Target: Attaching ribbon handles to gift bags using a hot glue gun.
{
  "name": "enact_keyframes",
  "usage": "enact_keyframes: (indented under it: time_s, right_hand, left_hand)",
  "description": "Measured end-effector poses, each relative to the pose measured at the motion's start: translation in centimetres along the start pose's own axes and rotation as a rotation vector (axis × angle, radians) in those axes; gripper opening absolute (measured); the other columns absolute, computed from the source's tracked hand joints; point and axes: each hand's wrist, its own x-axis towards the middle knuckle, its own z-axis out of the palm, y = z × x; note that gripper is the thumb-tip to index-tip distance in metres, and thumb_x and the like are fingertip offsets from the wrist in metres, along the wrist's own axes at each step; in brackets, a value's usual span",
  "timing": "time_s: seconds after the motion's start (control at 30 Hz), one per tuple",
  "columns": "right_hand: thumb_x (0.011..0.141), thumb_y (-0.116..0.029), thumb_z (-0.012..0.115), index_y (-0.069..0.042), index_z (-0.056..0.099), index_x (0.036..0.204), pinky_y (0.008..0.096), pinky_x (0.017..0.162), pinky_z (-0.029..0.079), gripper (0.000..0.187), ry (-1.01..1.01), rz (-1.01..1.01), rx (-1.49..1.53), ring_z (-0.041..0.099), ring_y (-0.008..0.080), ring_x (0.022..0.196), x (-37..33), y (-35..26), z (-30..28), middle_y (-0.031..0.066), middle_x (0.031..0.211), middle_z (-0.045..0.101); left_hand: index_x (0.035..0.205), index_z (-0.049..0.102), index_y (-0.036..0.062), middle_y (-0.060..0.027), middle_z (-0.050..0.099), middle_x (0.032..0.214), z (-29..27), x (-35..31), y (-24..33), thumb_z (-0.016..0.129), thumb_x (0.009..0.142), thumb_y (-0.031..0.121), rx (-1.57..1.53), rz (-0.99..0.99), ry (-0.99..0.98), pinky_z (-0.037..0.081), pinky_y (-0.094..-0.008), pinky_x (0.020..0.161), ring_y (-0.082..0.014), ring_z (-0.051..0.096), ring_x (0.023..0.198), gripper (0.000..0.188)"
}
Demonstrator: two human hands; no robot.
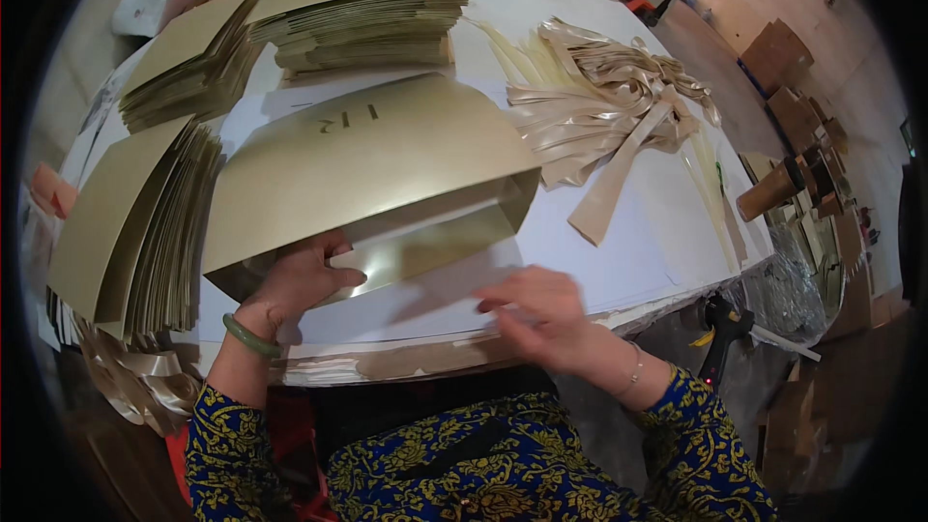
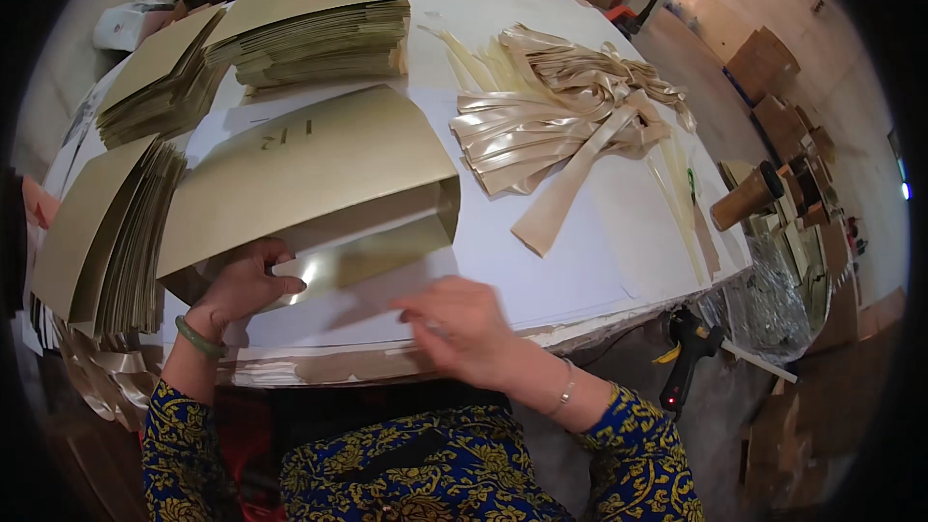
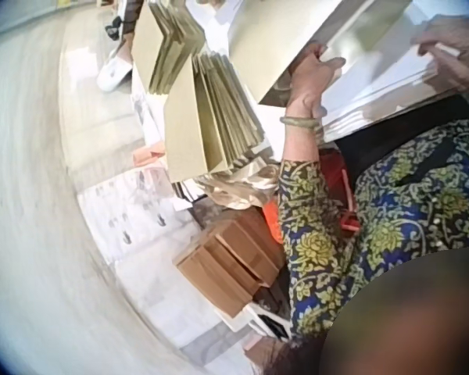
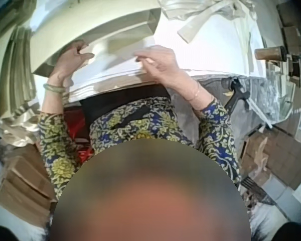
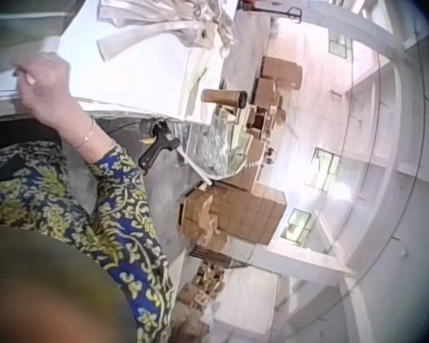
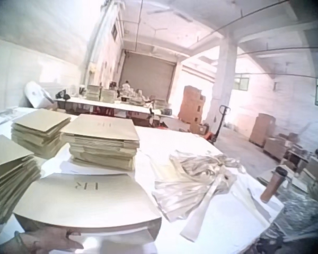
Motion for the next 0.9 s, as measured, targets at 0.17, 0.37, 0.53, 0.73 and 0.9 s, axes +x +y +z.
enact_keyframes:
  time_s: [0.17, 0.37, 0.53, 0.73, 0.9]
  right_hand:
    - [0.078, -0.004, 0.068, -0.002, 0.070, 0.102, 0.0415, 0.081, 0.051, 0.024, 0.453, 0.143, -0.560, 0.066, 0.0307, 0.087, -1.3, 4.5, -4.3, 0.0114, 0.094, 0.071]
    - [0.080, -0.008, 0.070, -0.001, 0.070, 0.095, 0.0410, 0.090, 0.045, 0.017, 0.317, 0.244, -0.880, 0.063, 0.0283, 0.096, -2.7, 9.0, -4.7, 0.0101, 0.101, 0.071]
    - [0.078, -0.006, 0.070, -0.005, 0.068, 0.086, 0.0393, 0.082, 0.047, 0.007, 0.345, 0.153, -0.874, 0.063, 0.0259, 0.087, -2.7, 9.1, -4.5, 0.0080, 0.092, 0.070]
    - [0.077, -0.003, 0.072, -0.004, 0.069, 0.077, 0.0357, 0.071, 0.050, 0.003, 0.487, 0.341, -0.708, 0.065, 0.0248, 0.075, -2.9, 9.0, -4.7, 0.0084, 0.080, 0.070]
    - [0.082, -0.003, 0.072, 0.003, 0.073, 0.081, 0.0243, 0.060, 0.050, 0.006, 0.601, 0.581, -0.041, 0.064, 0.0111, 0.066, -3.2, 10.2, -5.8, 0.0063, 0.075, 0.071]
  left_hand:
    - [0.097, 0.059, 0.0020, -0.0061, 0.055, 0.084, 0.1, 0.6, 0.4, 0.079, 0.074, 0.026, 0.118, 0.029, -0.032, 0.046, -0.0312, 0.072, -0.0172, 0.051, 0.077, 0.039]
    - [0.099, 0.060, 0.0010, -0.0074, 0.055, 0.085, 0.1, 0.5, 0.8, 0.080, 0.073, 0.027, 0.126, 0.008, -0.040, 0.046, -0.0310, 0.074, -0.0178, 0.052, 0.078, 0.041]
    - [0.109, 0.063, -0.0024, -0.0074, 0.055, 0.096, 0.3, 0.5, 0.6, 0.084, 0.072, 0.017, 0.100, -0.002, -0.003, 0.048, -0.0287, 0.073, -0.0150, 0.054, 0.082, 0.047]
    - [0.111, 0.062, -0.0038, -0.0085, 0.055, 0.098, 0.4, 0.6, 0.4, 0.085, 0.070, 0.017, 0.055, 0.010, -0.005, 0.048, -0.0294, 0.075, -0.0167, 0.054, 0.084, 0.051]
    - [0.107, 0.064, -0.0003, -0.0090, 0.054, 0.096, 0.4, 0.4, 0.9, 0.086, 0.068, 0.020, 0.155, -0.033, 0.022, 0.047, -0.0300, 0.075, -0.0177, 0.055, 0.083, 0.049]
